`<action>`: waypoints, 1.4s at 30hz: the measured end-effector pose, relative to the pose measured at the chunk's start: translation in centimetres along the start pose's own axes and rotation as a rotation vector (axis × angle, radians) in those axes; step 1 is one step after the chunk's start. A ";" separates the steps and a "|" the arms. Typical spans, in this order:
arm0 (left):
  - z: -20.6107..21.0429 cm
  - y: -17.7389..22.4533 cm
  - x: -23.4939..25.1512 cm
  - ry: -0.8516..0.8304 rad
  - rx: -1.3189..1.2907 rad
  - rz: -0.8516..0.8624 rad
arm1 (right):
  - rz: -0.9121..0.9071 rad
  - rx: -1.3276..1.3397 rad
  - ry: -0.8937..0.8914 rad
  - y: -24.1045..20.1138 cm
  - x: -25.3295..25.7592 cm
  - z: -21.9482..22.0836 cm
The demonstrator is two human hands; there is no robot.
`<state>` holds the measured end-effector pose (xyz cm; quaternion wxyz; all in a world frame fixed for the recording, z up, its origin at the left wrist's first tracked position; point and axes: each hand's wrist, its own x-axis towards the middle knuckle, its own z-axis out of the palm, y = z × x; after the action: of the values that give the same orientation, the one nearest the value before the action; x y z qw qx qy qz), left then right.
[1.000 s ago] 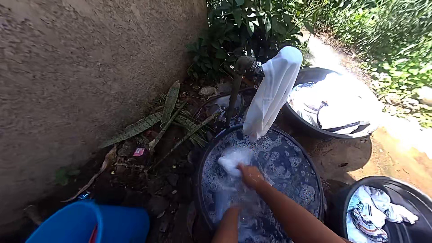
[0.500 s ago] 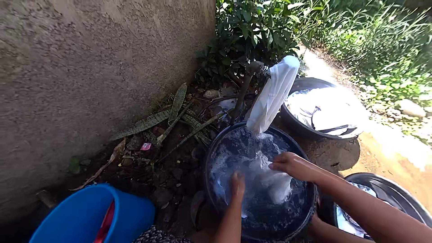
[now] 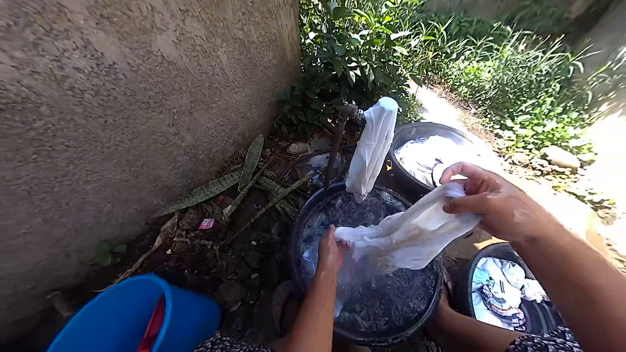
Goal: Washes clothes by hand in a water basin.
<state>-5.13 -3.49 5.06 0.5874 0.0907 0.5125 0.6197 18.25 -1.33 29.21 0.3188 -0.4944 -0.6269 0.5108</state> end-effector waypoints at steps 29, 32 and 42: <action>1.7 -2.5 6.2 -0.299 1.082 0.155 | 0.212 -0.688 -0.014 24.8 5.2 4.1; 0.8 -6.3 7.0 -0.245 1.317 0.131 | 0.198 -0.743 0.001 27.5 5.8 6.2; -1.4 -2.0 7.7 -0.583 1.452 0.073 | 0.635 -0.995 -0.753 28.3 5.4 9.6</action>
<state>-7.16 1.67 -0.82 0.4711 0.6281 0.6113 0.0993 16.25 0.38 -1.05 -0.3488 -0.5303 -0.6794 0.3682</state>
